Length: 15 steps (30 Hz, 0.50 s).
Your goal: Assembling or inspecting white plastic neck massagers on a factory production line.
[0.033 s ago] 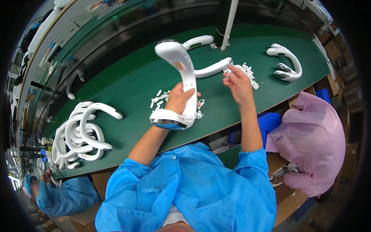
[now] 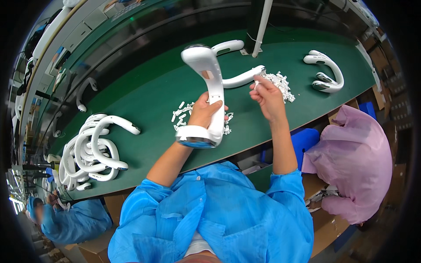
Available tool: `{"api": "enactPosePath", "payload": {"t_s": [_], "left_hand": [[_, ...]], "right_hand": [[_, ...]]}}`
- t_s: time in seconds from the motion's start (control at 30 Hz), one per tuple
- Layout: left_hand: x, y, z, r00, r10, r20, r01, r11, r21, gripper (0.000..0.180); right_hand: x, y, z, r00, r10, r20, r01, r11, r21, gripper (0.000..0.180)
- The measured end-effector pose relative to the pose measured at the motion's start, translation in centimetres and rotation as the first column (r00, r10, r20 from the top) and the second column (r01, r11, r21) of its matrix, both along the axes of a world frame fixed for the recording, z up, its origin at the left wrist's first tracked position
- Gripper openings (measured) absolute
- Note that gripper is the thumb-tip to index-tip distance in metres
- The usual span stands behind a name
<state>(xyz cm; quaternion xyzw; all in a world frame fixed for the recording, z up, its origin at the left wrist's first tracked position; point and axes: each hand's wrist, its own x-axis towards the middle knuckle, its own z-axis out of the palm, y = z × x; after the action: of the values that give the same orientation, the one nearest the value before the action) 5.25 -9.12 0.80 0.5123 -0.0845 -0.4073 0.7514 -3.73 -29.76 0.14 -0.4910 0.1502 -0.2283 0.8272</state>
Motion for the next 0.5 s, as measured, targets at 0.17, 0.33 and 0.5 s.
{"api": "enactPosePath", "payload": {"t_s": [0.17,0.33,0.5], "left_hand": [[-1.1,-0.4,0.0,0.995,0.058,0.086,-0.057,0.998,-0.015,0.038],[-2.0,0.0,0.2,0.981,0.111,0.161,-0.100,0.992,-0.077,0.034],[-2.4,1.0,0.8,0.964,0.139,0.226,-0.126,0.989,-0.072,0.035]], "right_hand": [[0.3,6.6,1.1,0.998,0.054,-0.023,-0.054,0.998,-0.017,0.016],[0.8,11.1,1.3,0.999,-0.023,-0.042,0.014,0.980,-0.201,0.010],[0.9,12.0,1.9,0.995,-0.099,0.023,0.099,0.897,-0.431,0.008]]}}
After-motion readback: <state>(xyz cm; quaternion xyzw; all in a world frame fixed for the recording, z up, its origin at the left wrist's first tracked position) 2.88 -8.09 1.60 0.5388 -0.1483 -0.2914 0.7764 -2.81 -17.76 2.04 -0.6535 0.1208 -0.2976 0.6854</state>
